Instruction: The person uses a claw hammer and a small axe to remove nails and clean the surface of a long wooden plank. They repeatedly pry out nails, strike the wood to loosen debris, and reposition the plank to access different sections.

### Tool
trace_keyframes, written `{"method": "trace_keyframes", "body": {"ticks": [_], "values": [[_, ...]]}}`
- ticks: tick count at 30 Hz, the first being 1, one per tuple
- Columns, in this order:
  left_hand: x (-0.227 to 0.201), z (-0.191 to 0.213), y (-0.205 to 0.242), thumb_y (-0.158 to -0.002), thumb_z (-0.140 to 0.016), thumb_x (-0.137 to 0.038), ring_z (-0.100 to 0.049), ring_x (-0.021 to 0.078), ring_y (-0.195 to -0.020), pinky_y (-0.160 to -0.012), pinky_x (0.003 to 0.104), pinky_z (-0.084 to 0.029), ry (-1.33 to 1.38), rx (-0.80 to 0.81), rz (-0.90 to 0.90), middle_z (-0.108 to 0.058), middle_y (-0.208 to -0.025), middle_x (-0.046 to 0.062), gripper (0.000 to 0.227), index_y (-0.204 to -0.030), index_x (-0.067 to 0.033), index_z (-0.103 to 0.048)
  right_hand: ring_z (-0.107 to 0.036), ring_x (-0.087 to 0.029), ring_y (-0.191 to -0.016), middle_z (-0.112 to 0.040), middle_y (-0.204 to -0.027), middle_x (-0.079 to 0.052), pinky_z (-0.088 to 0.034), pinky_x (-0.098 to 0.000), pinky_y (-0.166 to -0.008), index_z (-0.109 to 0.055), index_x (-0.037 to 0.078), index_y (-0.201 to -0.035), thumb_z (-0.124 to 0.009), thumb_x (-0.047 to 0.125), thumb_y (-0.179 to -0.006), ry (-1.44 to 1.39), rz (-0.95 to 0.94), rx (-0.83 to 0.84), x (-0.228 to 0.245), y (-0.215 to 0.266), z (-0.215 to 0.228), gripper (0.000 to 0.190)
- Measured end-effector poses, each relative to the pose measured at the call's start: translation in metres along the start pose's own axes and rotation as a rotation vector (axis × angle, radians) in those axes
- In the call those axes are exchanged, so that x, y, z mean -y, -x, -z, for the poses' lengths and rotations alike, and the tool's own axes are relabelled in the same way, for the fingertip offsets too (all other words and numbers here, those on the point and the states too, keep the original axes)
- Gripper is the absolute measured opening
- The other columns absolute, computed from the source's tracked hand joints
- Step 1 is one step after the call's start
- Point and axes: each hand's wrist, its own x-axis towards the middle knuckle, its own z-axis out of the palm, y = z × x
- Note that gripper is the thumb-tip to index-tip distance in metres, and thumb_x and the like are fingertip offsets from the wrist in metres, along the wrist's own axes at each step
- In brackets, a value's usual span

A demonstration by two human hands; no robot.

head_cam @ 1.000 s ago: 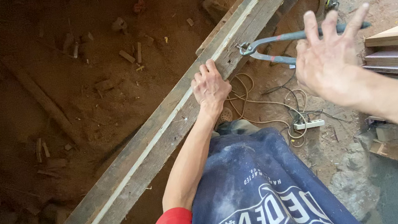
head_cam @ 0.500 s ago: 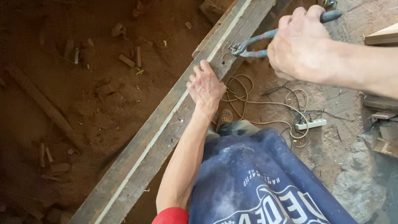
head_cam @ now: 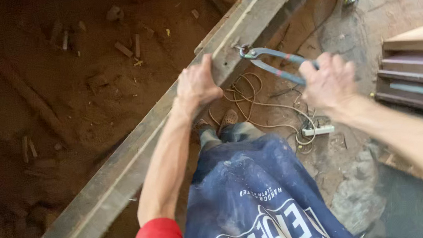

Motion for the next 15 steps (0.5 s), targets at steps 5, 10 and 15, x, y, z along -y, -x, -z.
{"method": "trace_keyframes", "body": {"ticks": [5,10,15], "values": [[-0.006,0.025,-0.009,-0.058,-0.082,-0.023,-0.073,0.0385,-0.085,-0.083,0.048,-0.059,-0.098,-0.098,-0.012,-0.072,-0.093,0.021,0.072,-0.121,-0.0060,-0.052,-0.060,-0.046,-0.089,-0.060,-0.101,-0.027,-0.051,-0.0527,-0.073,-0.063,0.000,-0.102,-0.064,0.004,-0.058,-0.479,0.032,-0.668,0.043,-0.044,-0.125,0.043],[-0.006,-0.011,0.006,-0.057,-0.081,-0.022,-0.070,0.0428,-0.087,-0.075,0.051,-0.057,-0.077,-0.282,-0.069,-0.073,-0.092,0.021,0.074,-0.125,-0.0093,-0.054,-0.061,-0.043,-0.090,-0.061,-0.100,-0.020,-0.051,-0.0514,-0.076,-0.064,0.002,-0.098,-0.062,-0.002,-0.082,-0.846,-0.008,-0.485,0.058,-0.023,-0.212,0.017],[-0.007,-0.007,-0.001,-0.055,-0.080,-0.021,-0.070,0.0416,-0.089,-0.074,0.051,-0.057,-0.103,-0.328,-0.067,-0.073,-0.092,0.020,0.074,-0.123,-0.0097,-0.054,-0.063,-0.029,-0.104,-0.065,-0.113,-0.016,-0.051,-0.0378,-0.092,-0.067,0.001,-0.115,-0.057,-0.003,-0.076,-1.190,0.054,-0.321,0.039,-0.011,-0.175,0.041]]}}
